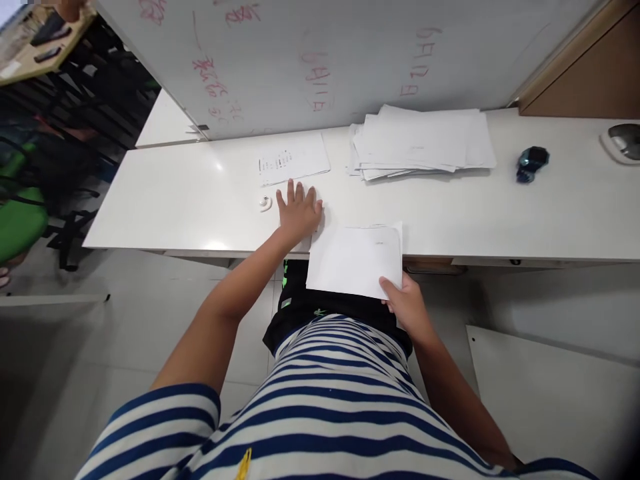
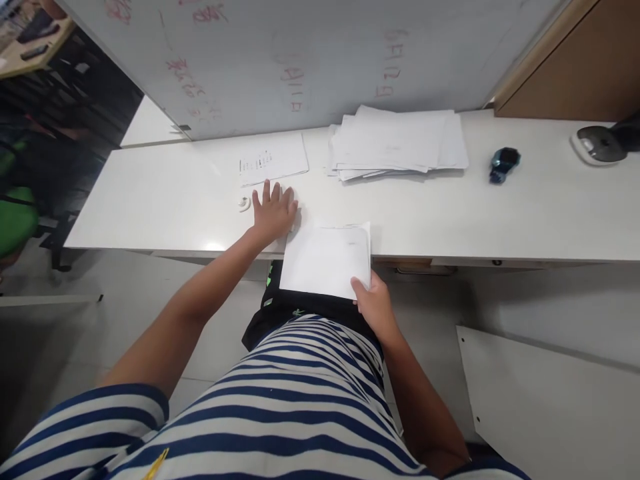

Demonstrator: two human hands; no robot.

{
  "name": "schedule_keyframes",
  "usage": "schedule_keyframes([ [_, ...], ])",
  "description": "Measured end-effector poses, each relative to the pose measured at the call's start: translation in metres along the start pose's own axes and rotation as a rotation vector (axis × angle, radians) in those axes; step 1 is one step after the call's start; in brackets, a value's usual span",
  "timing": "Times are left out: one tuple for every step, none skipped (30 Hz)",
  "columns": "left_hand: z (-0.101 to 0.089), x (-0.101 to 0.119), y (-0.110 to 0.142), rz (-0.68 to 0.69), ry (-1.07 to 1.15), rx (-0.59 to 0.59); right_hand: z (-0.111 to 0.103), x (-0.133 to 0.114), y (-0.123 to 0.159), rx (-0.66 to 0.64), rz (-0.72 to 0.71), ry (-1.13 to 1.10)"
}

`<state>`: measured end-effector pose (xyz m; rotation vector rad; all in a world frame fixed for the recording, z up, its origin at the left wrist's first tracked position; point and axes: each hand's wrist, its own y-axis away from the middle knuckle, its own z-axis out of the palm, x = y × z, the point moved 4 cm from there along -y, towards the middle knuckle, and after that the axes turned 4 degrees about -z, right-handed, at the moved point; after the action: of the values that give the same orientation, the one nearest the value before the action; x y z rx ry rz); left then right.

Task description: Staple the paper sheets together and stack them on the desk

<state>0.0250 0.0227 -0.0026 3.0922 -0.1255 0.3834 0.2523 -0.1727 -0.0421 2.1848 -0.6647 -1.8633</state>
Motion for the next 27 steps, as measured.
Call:
schedule_keyframes([
  [0.0, -0.001, 0.001, -0.005, -0.004, -0.01, 0.0, -0.001, 0.0, 0.0, -0.004, -0.005],
  [0.0, -0.002, 0.002, -0.013, -0.004, -0.023, 0.0, -0.001, 0.0, -0.001, -0.012, -0.01],
  [0.0, -0.004, 0.002, -0.022, 0.003, -0.039, 0.001, -0.002, 0.001, -0.003, -0.021, -0.015],
  [0.0, -0.006, 0.002, -0.035, 0.018, -0.051, 0.001, -0.002, 0.001, -0.006, -0.029, -0.019],
  [0.0, -0.008, 0.002, -0.049, 0.04, -0.058, 0.001, -0.002, 0.001, -0.01, -0.036, -0.023],
  [0.0, -0.009, 0.001, -0.064, 0.067, -0.057, 0.002, -0.002, 0.001, -0.013, -0.04, -0.024],
  [-0.001, -0.011, 0.0, -0.075, 0.098, -0.048, 0.002, -0.002, 0.0, -0.011, -0.044, -0.023],
  [-0.003, -0.012, 0.0, -0.075, 0.134, -0.034, 0.001, -0.002, 0.0, -0.007, -0.046, -0.02],
  [-0.006, -0.012, 0.0, -0.068, 0.18, -0.022, 0.001, -0.003, -0.001, -0.002, -0.047, -0.016],
  [-0.009, -0.011, 0.002, -0.056, 0.244, -0.003, -0.001, -0.004, -0.002, 0.005, -0.048, -0.013],
  [-0.015, -0.011, 0.004, -0.038, 0.327, 0.031, -0.003, -0.005, -0.003, 0.016, -0.053, -0.012],
  [-0.021, -0.011, 0.009, -0.013, 0.423, 0.081, -0.006, -0.008, -0.004, 0.029, -0.063, -0.013],
  [-0.029, -0.011, 0.015, 0.012, 0.526, 0.146, -0.01, -0.011, -0.004, 0.047, -0.077, -0.015],
  [-0.037, -0.013, 0.022, 0.045, 0.615, 0.23, -0.015, -0.014, -0.004, 0.069, -0.095, -0.017],
  [-0.044, -0.015, 0.031, 0.081, 0.671, 0.299, -0.021, -0.018, -0.004, 0.094, -0.116, -0.019],
  [-0.048, -0.019, 0.039, 0.112, 0.686, 0.34, -0.027, -0.022, -0.003, 0.12, -0.139, -0.019],
  [-0.05, -0.023, 0.047, 0.137, 0.662, 0.361, -0.032, -0.026, -0.002, 0.142, -0.164, -0.021],
  [-0.05, -0.028, 0.054, 0.16, 0.599, 0.367, -0.037, -0.029, 0.0, 0.162, -0.193, -0.028],
  [-0.048, -0.032, 0.059, 0.176, 0.526, 0.356, -0.042, -0.032, 0.001, 0.184, -0.224, -0.04],
  [-0.045, -0.037, 0.063, 0.186, 0.459, 0.328, -0.046, -0.035, 0.002, 0.208, -0.258, -0.06],
  [-0.04, -0.042, 0.066, 0.189, 0.411, 0.29, -0.049, -0.038, 0.003, 0.231, -0.293, -0.083],
  [-0.034, -0.047, 0.068, 0.185, 0.389, 0.246, -0.051, -0.04, 0.004, 0.256, -0.332, -0.109],
  [-0.029, -0.051, 0.069, 0.174, 0.388, 0.205, -0.052, -0.042, 0.004, 0.279, -0.373, -0.136],
  [-0.025, -0.054, 0.07, 0.157, 0.402, 0.177, -0.052, -0.044, 0.004, 0.299, -0.413, -0.161],
  [-0.022, -0.056, 0.071, 0.141, 0.418, 0.162, -0.052, -0.046, 0.004, 0.309, -0.452, -0.183],
  [-0.021, -0.057, 0.072, 0.13, 0.427, 0.154, -0.051, -0.048, 0.003, 0.312, -0.485, -0.204],
  [-0.021, -0.058, 0.072, 0.126, 0.431, 0.151, -0.049, -0.05, 0.003, 0.31, -0.507, -0.221],
])
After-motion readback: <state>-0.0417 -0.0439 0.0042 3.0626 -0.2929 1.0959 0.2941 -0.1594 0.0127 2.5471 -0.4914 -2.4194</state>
